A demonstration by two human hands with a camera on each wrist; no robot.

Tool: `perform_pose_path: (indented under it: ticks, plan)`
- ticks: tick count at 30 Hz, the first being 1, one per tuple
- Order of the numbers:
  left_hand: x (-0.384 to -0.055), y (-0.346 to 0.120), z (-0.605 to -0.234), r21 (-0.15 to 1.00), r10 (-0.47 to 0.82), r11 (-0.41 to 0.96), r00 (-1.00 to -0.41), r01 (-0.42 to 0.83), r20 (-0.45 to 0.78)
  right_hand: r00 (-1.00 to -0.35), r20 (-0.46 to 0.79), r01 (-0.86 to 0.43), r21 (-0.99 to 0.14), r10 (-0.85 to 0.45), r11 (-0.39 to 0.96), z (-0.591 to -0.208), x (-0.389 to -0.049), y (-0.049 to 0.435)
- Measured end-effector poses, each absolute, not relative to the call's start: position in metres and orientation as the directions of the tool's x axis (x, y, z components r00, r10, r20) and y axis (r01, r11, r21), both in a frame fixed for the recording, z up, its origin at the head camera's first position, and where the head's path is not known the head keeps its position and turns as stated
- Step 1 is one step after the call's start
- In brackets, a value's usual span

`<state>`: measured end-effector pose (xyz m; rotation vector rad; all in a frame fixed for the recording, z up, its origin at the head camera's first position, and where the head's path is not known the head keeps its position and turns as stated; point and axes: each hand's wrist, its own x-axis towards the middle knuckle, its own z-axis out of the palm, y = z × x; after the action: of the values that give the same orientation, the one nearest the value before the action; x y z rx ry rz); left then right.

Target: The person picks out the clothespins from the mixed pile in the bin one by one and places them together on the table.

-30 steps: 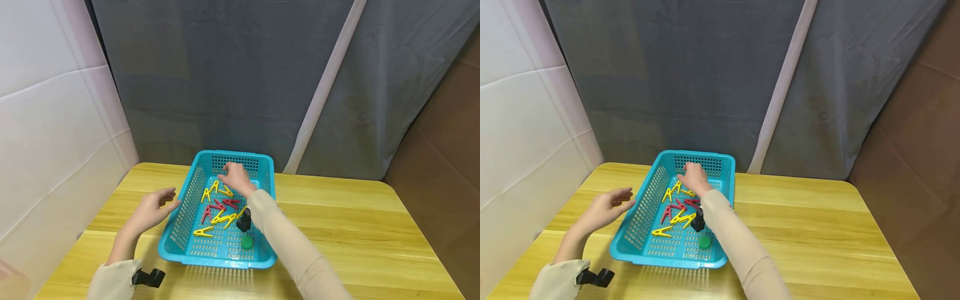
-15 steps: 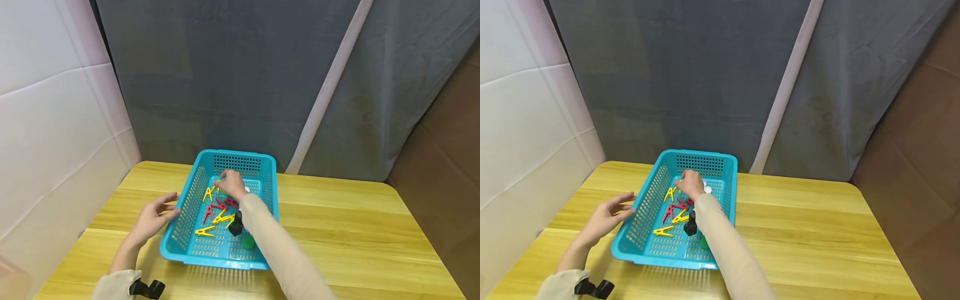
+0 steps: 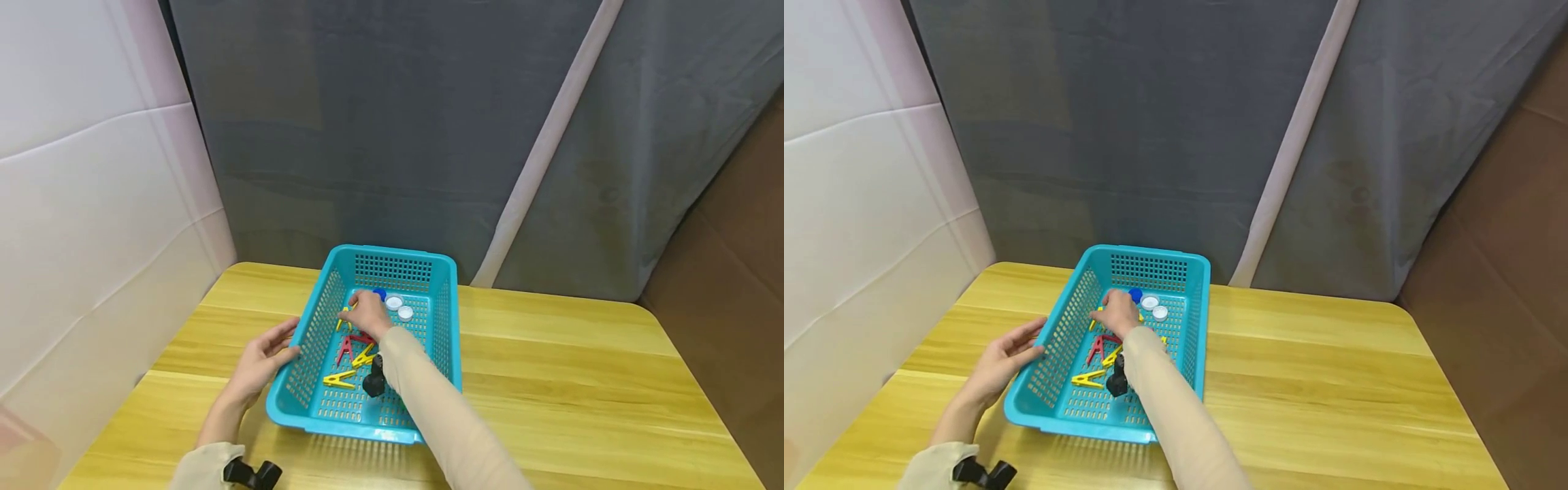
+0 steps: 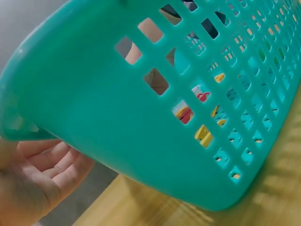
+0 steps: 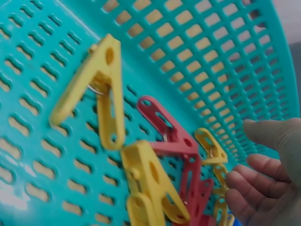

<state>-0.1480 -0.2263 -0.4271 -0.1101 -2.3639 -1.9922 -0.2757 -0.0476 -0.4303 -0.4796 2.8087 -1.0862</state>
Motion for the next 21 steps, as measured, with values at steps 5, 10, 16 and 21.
perform_pose_path:
  ticks: [5, 10, 16, 21]
  plan:
    - [-0.148, -0.225, -0.432, 0.988, 0.014, 0.125, -0.996, 0.093, 0.092, -0.949, 0.021, -0.253, -0.648, -0.315, 0.719, -0.437, -0.273, -0.054]
    - [-0.148, -0.223, -0.437, 0.991, -0.004, 0.064, -0.993, 0.114, 0.115, -0.95, 0.039, -0.271, -0.594, -0.308, 0.758, -0.443, -0.272, -0.06]
    - [-0.148, -0.221, -0.442, 0.99, -0.007, -0.039, -0.991, 0.136, 0.136, -0.951, 0.05, -0.289, -0.491, -0.305, 0.822, -0.448, -0.271, -0.067]
    - [-0.148, -0.221, -0.444, 0.989, 0.004, -0.07, -0.991, 0.134, 0.135, -0.961, 0.025, -0.254, -0.469, -0.275, 0.846, -0.448, -0.271, -0.071]
